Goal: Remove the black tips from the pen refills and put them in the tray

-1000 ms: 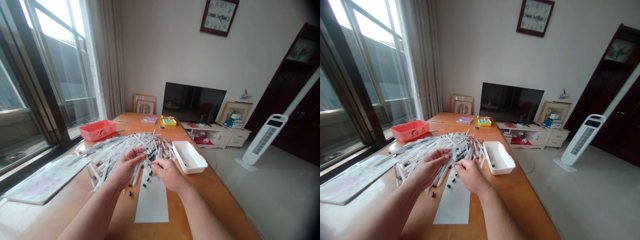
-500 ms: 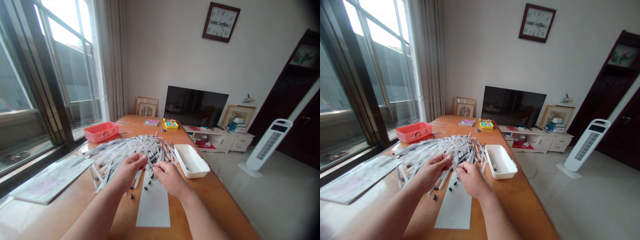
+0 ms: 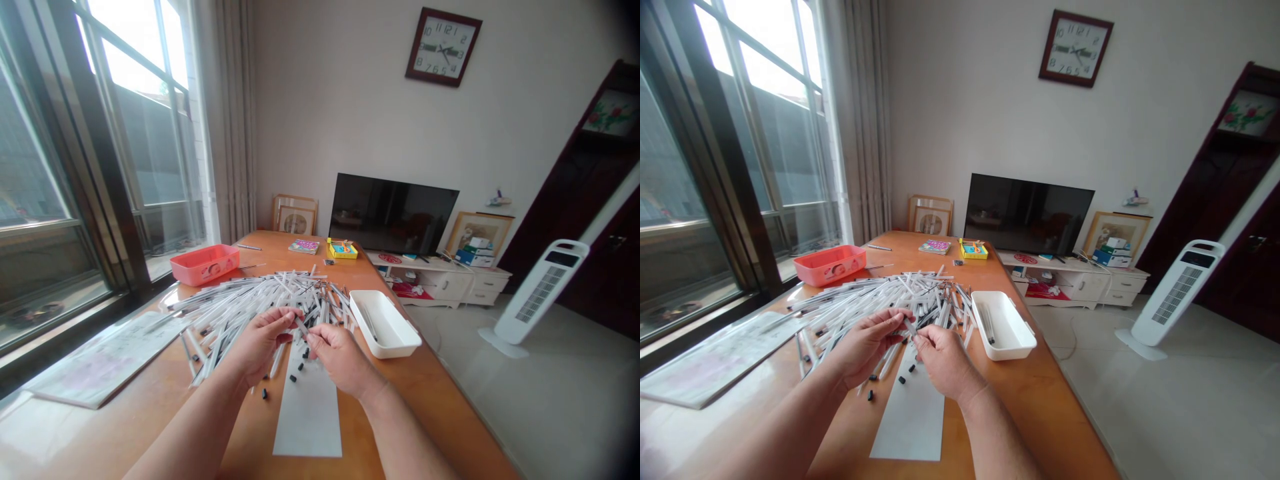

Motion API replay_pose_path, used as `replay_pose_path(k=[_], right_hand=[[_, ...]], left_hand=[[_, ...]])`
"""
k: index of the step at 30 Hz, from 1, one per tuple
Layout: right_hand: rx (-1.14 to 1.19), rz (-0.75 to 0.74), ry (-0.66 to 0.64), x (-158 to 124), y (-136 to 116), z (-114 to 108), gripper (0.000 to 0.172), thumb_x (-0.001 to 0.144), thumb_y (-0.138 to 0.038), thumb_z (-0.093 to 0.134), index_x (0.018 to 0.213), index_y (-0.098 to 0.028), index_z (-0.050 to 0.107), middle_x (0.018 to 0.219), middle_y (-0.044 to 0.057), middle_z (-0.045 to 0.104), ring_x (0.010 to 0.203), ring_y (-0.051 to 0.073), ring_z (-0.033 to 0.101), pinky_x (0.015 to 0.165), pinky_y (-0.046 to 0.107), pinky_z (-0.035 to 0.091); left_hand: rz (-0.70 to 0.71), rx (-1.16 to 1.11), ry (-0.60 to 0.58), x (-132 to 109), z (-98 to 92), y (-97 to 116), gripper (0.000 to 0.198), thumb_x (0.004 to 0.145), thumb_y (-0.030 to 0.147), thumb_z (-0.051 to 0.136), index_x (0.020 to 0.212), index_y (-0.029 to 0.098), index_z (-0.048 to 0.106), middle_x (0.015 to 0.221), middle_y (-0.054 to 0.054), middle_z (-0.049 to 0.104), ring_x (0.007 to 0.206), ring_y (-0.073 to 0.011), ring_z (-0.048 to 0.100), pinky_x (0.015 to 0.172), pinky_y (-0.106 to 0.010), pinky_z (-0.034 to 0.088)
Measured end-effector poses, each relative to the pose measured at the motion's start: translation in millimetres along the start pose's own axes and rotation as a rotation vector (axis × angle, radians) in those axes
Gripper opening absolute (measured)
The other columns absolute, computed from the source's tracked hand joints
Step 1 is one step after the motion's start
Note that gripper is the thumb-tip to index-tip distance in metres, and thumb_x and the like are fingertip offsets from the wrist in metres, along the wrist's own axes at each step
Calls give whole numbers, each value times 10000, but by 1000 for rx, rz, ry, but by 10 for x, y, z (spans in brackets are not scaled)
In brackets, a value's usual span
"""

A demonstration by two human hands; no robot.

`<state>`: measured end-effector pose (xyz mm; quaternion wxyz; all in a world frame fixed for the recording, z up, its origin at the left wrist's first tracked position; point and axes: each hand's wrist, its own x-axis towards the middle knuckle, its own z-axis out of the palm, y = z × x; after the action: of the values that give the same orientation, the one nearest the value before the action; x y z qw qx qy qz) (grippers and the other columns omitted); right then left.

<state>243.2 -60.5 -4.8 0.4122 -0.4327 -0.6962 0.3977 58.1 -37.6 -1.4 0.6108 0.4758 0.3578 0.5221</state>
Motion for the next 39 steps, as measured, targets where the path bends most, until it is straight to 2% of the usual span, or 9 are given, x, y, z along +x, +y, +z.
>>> replay_pose_path(k=[3,6,9,15,19,22,27,33,39], right_hand=[[-2,-2,7,-5,-8,0,308,952,-434,539,831,-174,654,709,0,612,674,133,516,643,243,401],[-14,-8,11,-7,3,12,303,950,-432,543,845,-175,661,699,-4,604,657,131,503,643,245,402],[-19,-12,9,-2,19,19,309,955,-429,531,841,-174,664,700,-2,606,658,132,506,645,246,405],[-16,-4,6,2,23,13,301,959,-425,530,854,-176,663,713,1,626,675,136,534,660,247,413],[-29,0,4,3,25,23,304,962,-424,528,865,-177,677,707,-2,626,663,133,529,666,249,416],[-26,-2,-2,-2,16,18,318,967,-425,517,839,-175,666,708,1,627,668,134,534,666,249,412],[-26,-17,-1,-12,-12,-1,342,975,-431,506,778,-178,625,704,-3,614,672,131,525,662,244,399],[-2,6,-12,-7,-7,18,336,973,-440,507,825,-175,652,708,0,619,673,134,521,674,252,404],[174,32,-47,-29,-69,-5,397,967,-497,519,766,-170,620,722,4,609,688,131,511,672,250,401]], left_hand=[[-13,-23,2,-4,9,-6,349,834,445,716,1070,188,722,1074,-87,682,911,-176,617,756,-267,449],[-15,-17,79,-3,18,-29,311,805,468,743,949,195,708,931,-51,677,842,-158,606,720,-257,441],[-2,-2,79,-1,19,-30,273,784,437,771,844,185,685,819,-24,651,763,-135,584,694,-246,433],[-14,-48,33,-5,37,-2,330,802,419,741,1019,170,727,1067,-101,696,895,-191,640,747,-280,468],[-24,-44,114,6,34,-28,290,767,434,783,869,179,691,868,-45,680,782,-154,615,704,-259,451],[-10,-52,73,10,21,-21,270,751,403,803,844,173,697,869,-45,687,769,-147,612,716,-258,453],[-35,-85,27,-4,33,-4,324,793,429,762,995,178,734,1044,-89,709,890,-181,644,751,-275,468],[-25,-87,63,4,35,-34,245,766,394,802,845,186,700,855,-28,692,749,-129,616,712,-252,457],[-44,-158,-44,-16,45,30,305,812,406,758,1014,178,740,1016,-90,719,857,-181,664,777,-290,496]])
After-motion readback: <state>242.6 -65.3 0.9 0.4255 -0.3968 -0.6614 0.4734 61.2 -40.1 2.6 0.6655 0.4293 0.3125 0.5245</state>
